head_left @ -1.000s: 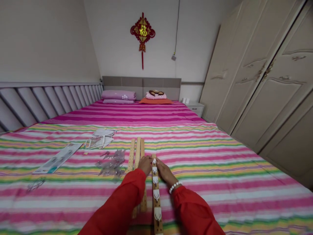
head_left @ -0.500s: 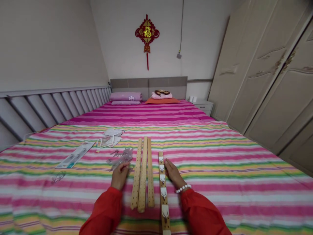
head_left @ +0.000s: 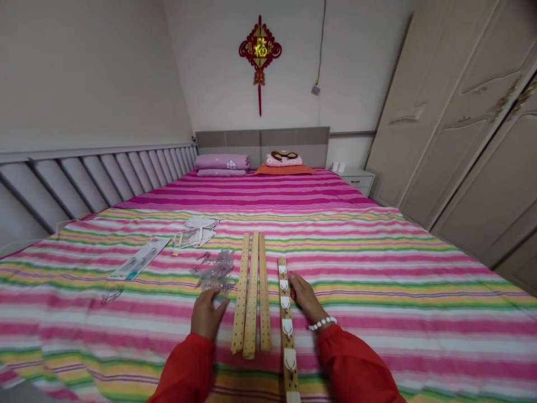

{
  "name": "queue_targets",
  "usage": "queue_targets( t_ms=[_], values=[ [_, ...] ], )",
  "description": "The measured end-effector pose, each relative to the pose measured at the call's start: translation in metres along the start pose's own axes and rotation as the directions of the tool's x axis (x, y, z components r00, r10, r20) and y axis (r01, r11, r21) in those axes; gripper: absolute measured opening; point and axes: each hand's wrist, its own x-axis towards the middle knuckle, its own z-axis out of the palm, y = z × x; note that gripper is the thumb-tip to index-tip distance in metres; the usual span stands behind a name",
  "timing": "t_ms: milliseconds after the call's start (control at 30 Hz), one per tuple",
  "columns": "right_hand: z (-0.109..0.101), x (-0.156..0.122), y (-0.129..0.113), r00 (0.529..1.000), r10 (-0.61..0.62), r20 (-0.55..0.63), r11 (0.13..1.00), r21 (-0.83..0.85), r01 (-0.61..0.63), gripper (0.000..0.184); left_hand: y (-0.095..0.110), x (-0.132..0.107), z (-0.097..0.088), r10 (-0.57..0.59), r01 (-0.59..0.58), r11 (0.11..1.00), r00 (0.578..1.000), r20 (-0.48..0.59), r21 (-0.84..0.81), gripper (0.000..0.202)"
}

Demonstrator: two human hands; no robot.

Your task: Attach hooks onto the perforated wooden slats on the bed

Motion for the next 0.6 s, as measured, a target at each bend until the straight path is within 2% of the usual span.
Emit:
queue_targets(
  t_ms=[167,233,300,367,467,533,600],
  values=[
    [-0.001,-0.004,-0.009,1.000,0.005,0.002,1.000,0.008,-0.005,0.046,0.005,0.003,-0.005,-0.164,0.168,0.985,0.983,0.080,-0.048,0.044],
    [-0.001,-0.004,-0.010,1.000,0.013,0.002,1.000,0.010,-0.013,0.046,0.010,0.003,-0.009,-0.275,0.284,0.952,0.957,0.089,-0.113,0.046],
    [-0.001,-0.004,-0.009,1.000,0.016,0.011,1.000,0.027,-0.016,0.046,0.016,0.005,-0.013,-0.387,0.413,0.876,0.910,0.148,-0.248,0.045],
    [-0.001,-0.004,-0.007,1.000,0.016,0.017,0.999,0.045,-0.017,0.046,0.021,0.009,-0.017,-0.486,0.552,0.720,0.834,0.262,-0.420,0.038],
    [0.000,-0.004,-0.007,1.000,0.020,0.023,0.998,0.058,-0.021,0.045,0.026,0.017,-0.020,-0.597,0.692,0.365,0.687,0.414,-0.622,0.016],
    [0.000,-0.005,-0.009,1.000,0.022,0.017,0.998,0.061,-0.023,0.046,0.029,0.022,-0.020,-0.644,0.703,0.138,0.599,0.476,-0.697,0.007],
    [0.000,-0.006,-0.013,1.000,0.022,0.011,0.998,0.064,-0.023,0.045,0.031,0.026,-0.019,-0.663,0.677,-0.043,0.531,0.528,-0.735,0.007]
  ],
)
